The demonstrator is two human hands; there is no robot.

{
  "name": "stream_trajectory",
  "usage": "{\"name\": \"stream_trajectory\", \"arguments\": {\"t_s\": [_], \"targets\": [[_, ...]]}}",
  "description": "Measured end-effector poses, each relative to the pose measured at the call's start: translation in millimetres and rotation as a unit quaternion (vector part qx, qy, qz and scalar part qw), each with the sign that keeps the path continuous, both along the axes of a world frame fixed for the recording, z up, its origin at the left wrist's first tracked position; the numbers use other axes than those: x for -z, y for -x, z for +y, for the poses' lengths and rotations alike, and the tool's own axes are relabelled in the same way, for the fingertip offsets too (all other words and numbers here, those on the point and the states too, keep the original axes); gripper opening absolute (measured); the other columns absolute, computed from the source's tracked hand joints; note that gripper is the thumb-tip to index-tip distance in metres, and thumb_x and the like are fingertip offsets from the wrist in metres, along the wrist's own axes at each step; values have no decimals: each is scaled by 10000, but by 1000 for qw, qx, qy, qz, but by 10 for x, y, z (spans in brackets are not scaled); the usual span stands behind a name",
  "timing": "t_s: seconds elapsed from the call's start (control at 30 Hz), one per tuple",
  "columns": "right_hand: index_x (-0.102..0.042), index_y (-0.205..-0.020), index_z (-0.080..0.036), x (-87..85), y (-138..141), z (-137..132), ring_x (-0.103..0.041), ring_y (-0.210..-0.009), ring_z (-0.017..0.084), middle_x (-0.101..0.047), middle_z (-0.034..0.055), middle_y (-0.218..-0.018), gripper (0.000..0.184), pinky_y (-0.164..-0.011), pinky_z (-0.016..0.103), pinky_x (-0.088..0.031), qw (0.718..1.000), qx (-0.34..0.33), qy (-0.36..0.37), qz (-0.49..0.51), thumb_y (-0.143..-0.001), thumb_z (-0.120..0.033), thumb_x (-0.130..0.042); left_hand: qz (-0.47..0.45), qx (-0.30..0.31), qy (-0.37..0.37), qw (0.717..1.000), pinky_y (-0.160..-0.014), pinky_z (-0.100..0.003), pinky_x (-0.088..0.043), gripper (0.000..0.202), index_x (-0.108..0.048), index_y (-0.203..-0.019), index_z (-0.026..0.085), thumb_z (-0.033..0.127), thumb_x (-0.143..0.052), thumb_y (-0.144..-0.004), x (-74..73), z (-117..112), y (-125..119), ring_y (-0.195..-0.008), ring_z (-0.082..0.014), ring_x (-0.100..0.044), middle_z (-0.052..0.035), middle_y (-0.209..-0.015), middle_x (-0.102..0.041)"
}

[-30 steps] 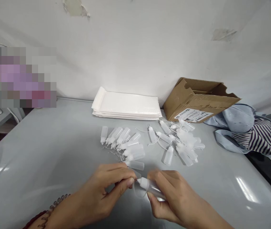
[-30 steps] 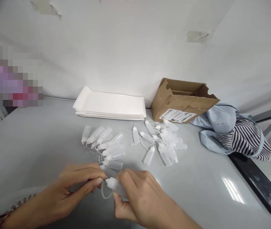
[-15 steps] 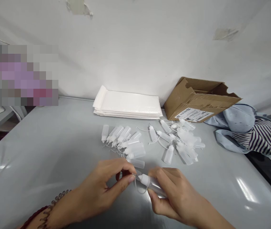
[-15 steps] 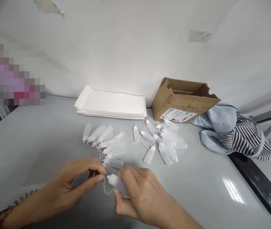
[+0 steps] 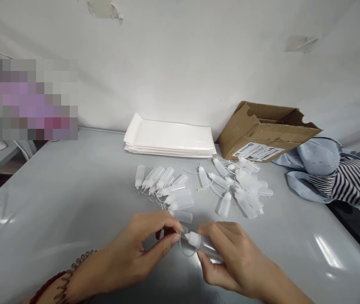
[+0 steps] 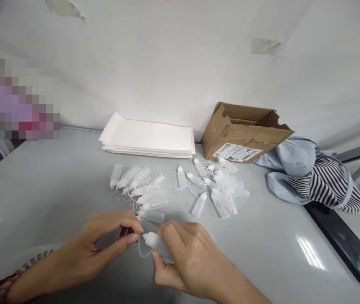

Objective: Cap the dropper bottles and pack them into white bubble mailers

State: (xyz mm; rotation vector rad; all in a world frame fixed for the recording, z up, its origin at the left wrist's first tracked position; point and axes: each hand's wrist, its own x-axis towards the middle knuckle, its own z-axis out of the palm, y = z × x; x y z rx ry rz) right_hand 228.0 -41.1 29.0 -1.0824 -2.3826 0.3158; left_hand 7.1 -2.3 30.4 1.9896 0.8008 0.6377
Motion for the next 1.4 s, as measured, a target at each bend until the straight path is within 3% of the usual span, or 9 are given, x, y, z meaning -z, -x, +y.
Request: {"name": "stream_trajectory", "arguments": {"t_s": [0.27,1.07,1.4], "targets": [[-447,-920,-194,-26,-19,6,-480,-491,126,-546,-23,-651,86,-460,236,-407,1000,7,-13,2,-839,-164,-451,-14,-11,19,1000,-650,-173,-468,91,-602,-925,208,165,-527,-896,-26,-7,-10,-675,-99,-573,27,-775,-640],[-446,-919,-194,31,16,-51,-524,-472,127,-574,-36,-639,53,-463,247,-385,1000,-11,10,-24,-874,-175,-427,14,9,57,998,-648,-169,-438,110,-584,-821,199,184,-514,-904,-2,-54,1,-654,-90,-562,47,-709,-616],[-451,-929,-190,27,13,-19,-510,-466,131,-571,-28,-636,68,-454,245,-399,1000,-7,-1,-5,-863,-174,-452,5,-24,48,999,-654,-157,-459,77,-597,-906,231,183,-540,-886,11,-55,-13,-681,-88,-572,53,-761,-625]]}}
